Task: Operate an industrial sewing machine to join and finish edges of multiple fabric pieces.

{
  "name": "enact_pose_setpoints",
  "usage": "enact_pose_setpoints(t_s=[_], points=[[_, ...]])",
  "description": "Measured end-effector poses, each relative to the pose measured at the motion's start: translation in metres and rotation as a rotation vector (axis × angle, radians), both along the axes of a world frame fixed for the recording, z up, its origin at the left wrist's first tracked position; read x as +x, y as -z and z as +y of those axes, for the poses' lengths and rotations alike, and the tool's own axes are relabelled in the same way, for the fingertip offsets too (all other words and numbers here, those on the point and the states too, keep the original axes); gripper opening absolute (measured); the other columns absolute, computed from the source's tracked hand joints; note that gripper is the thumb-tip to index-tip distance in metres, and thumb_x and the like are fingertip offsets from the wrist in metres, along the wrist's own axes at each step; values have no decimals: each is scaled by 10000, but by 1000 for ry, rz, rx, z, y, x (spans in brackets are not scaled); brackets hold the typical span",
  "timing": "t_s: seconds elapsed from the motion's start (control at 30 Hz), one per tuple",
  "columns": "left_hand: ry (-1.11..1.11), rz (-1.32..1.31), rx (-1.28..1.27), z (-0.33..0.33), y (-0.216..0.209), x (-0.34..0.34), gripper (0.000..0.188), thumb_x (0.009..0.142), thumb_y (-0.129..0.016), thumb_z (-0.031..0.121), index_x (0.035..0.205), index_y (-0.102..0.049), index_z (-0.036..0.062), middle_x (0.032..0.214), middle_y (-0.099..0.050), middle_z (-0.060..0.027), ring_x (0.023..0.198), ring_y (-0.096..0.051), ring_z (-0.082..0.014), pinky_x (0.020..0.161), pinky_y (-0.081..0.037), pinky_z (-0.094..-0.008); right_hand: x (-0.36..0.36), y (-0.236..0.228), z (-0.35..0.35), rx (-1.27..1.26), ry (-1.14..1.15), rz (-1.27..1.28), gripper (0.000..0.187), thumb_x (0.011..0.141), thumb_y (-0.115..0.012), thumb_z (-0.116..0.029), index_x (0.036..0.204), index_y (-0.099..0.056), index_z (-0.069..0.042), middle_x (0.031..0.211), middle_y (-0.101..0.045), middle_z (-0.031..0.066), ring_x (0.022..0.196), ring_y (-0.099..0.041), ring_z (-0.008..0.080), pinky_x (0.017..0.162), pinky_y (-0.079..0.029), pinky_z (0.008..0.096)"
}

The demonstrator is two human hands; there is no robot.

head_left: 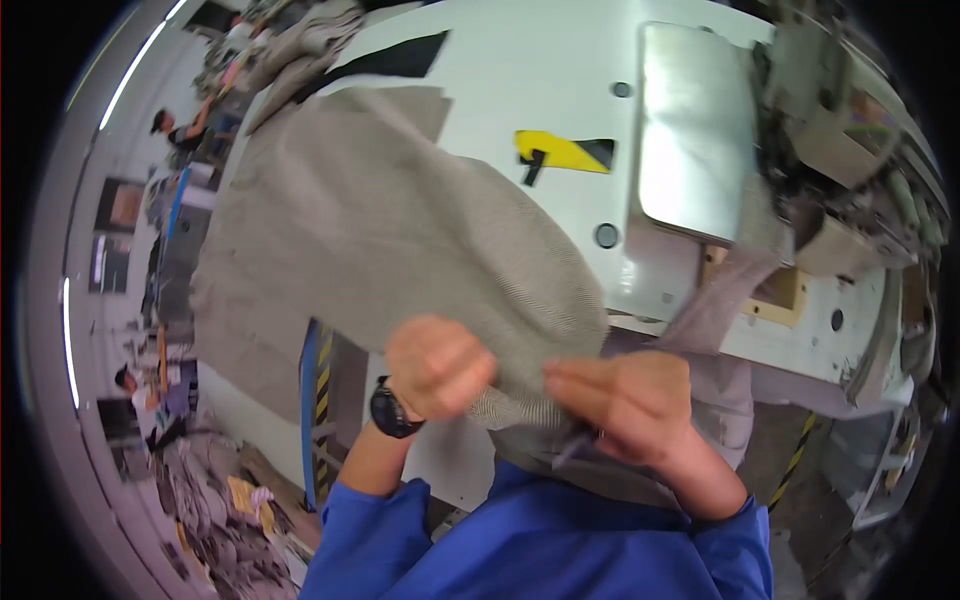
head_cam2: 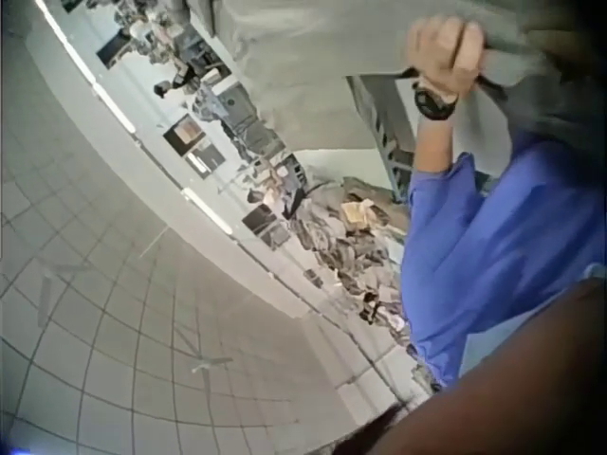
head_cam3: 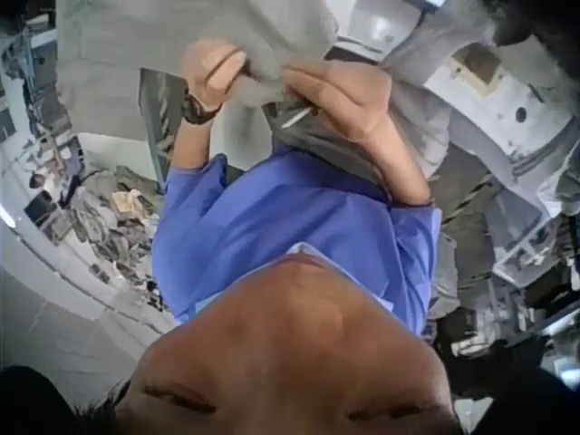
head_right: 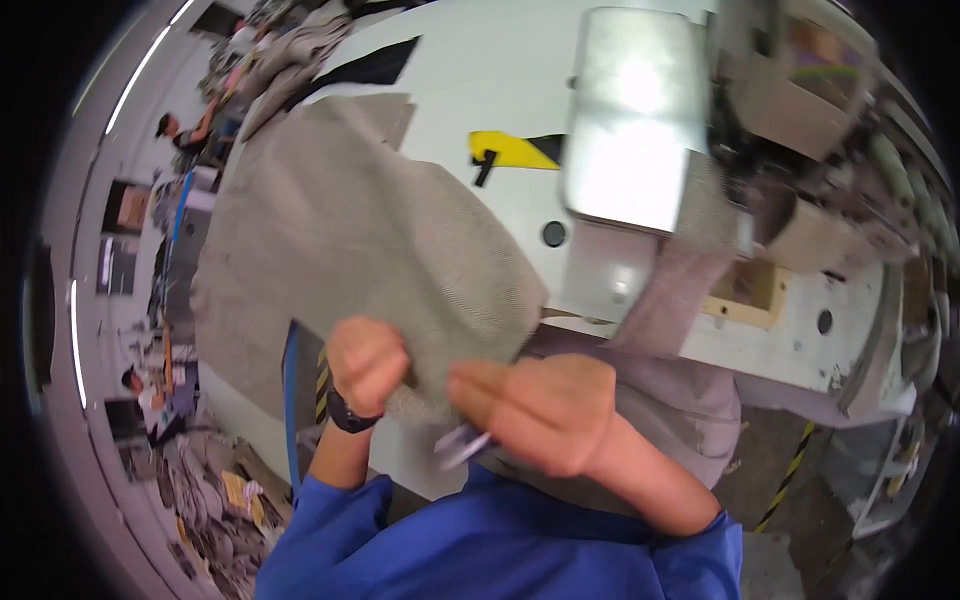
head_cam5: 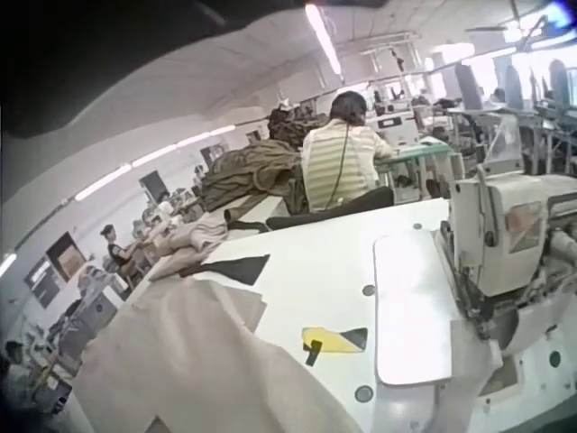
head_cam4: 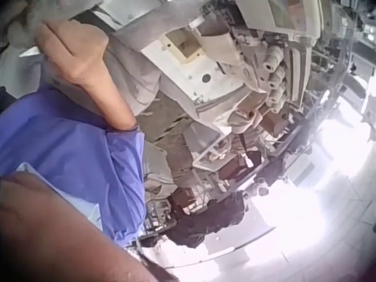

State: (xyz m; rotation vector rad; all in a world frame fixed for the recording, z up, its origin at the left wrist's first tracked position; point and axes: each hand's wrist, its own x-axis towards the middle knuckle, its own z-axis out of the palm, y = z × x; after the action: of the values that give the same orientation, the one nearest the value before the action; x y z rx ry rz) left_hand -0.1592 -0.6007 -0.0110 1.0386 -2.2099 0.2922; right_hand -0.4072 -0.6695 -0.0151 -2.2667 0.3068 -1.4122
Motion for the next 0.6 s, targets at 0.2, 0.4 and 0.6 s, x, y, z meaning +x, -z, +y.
enact_pose_setpoints(t_s=[0.2, 0.4, 0.6], points=[[-663, 327, -113, -10, 6, 183, 197, 803, -464, 57, 883, -637, 8, 979, -626, -94, 936, -584, -195, 867, -448, -317, -94, -15, 40, 231, -137, -257, 102, 858, -547, -85, 898, -623, -30, 890, -692, 163, 437, -506, 105, 364, -331, 221], [-655, 409, -12, -143, -116, 206, 149, 809, -512, 79, 911, -603, 21, 930, -602, -106, 885, -582, -200, 781, -456, -343, -92, -22, 14, 1017, 257, -710, 89, 959, -490, -146, 893, -511, -90, 726, -542, -7, 471, -395, 65, 389, -260, 193], [-98, -91, 232, -200, -84, -19, 364, 817, -637, 132, 1161, -570, 33, 1140, -565, -130, 1084, -537, -276, 926, -405, -341, -67, 6, -16, 1014, 476, -599, 56, 913, -561, -54, 864, -535, -56, 712, -491, -70, 504, -353, 0, 442, -263, 168]])
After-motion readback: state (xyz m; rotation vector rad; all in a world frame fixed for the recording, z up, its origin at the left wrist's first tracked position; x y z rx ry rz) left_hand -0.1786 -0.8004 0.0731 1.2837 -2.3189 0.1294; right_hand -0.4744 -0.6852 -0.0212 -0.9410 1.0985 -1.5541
